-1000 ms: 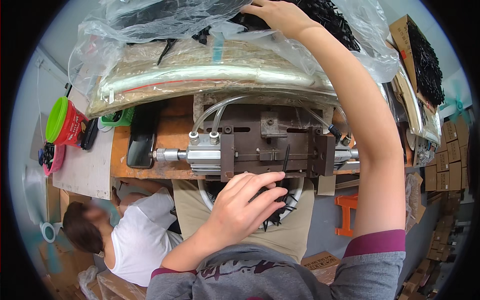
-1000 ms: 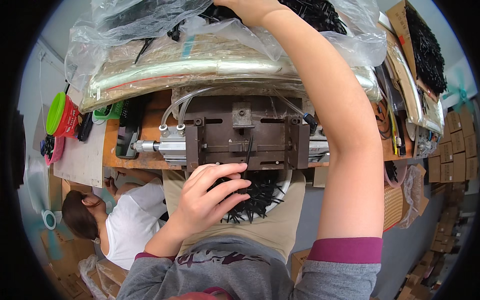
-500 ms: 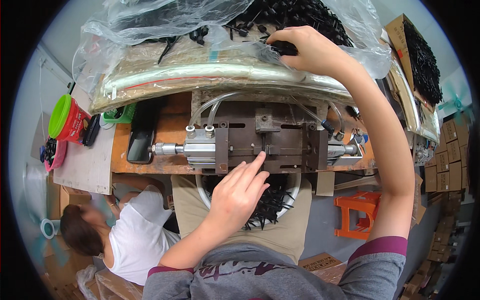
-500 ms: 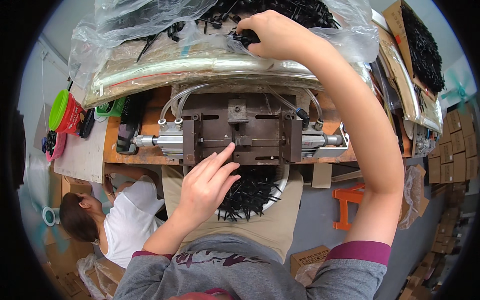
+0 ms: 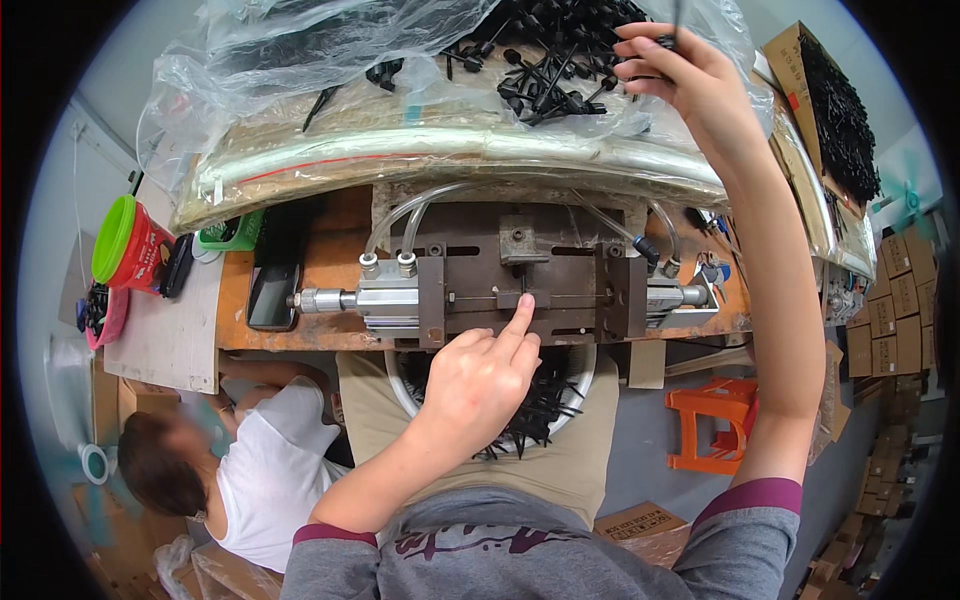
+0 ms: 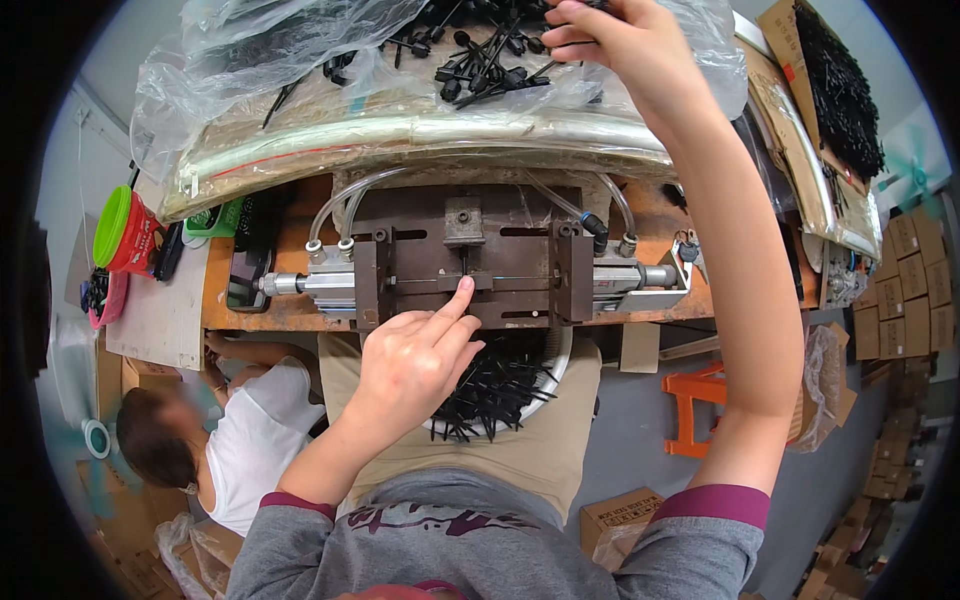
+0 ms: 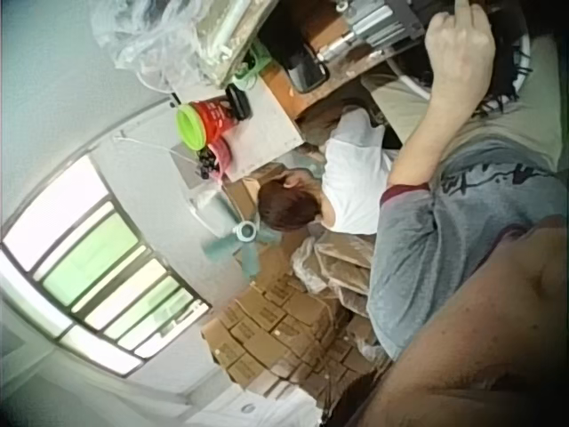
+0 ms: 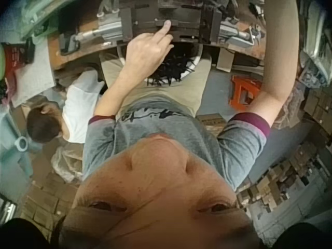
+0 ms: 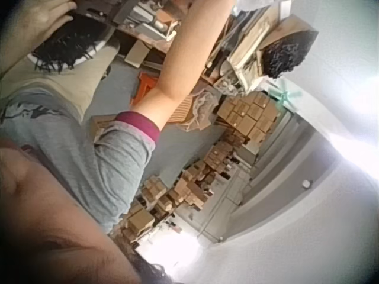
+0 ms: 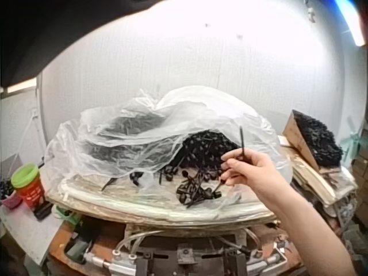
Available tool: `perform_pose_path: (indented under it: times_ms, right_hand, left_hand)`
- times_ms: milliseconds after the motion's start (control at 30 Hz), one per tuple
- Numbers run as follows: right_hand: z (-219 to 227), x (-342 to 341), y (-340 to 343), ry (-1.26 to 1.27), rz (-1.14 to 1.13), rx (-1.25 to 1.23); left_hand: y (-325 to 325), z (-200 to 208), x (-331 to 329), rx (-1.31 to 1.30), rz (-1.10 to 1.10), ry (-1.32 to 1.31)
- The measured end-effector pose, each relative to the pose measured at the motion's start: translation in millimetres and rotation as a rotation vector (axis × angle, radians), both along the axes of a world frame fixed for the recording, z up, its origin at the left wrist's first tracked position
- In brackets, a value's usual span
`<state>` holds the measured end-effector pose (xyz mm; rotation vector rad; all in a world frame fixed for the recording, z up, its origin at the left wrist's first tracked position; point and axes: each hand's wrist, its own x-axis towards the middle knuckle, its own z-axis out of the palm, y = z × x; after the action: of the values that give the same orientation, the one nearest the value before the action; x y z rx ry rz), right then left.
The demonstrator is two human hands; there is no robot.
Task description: The recorder is using a specialized workshop jig to assemble small black plastic components.
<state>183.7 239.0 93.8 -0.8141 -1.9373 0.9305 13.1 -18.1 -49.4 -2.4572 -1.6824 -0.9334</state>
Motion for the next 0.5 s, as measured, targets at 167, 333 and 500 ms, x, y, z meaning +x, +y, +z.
perform_pose_path:
  times_ms: [167, 333, 500]
  right_hand:
    - [-13, 18, -47, 0.26, -0.085, -0.117]
    - [-43, -7, -67, 0.649, -0.144, -0.201]
    - [-66, -22, -137, 0.611, 0.117, -0.152]
  left_hand:
    - [0, 4, -1, -0.015, 0.004, -0.019]
    - [3, 22, 5, 0.031, -0.035, -0.316]
    - [12, 44, 0, 0.227, 0.016, -0.551]
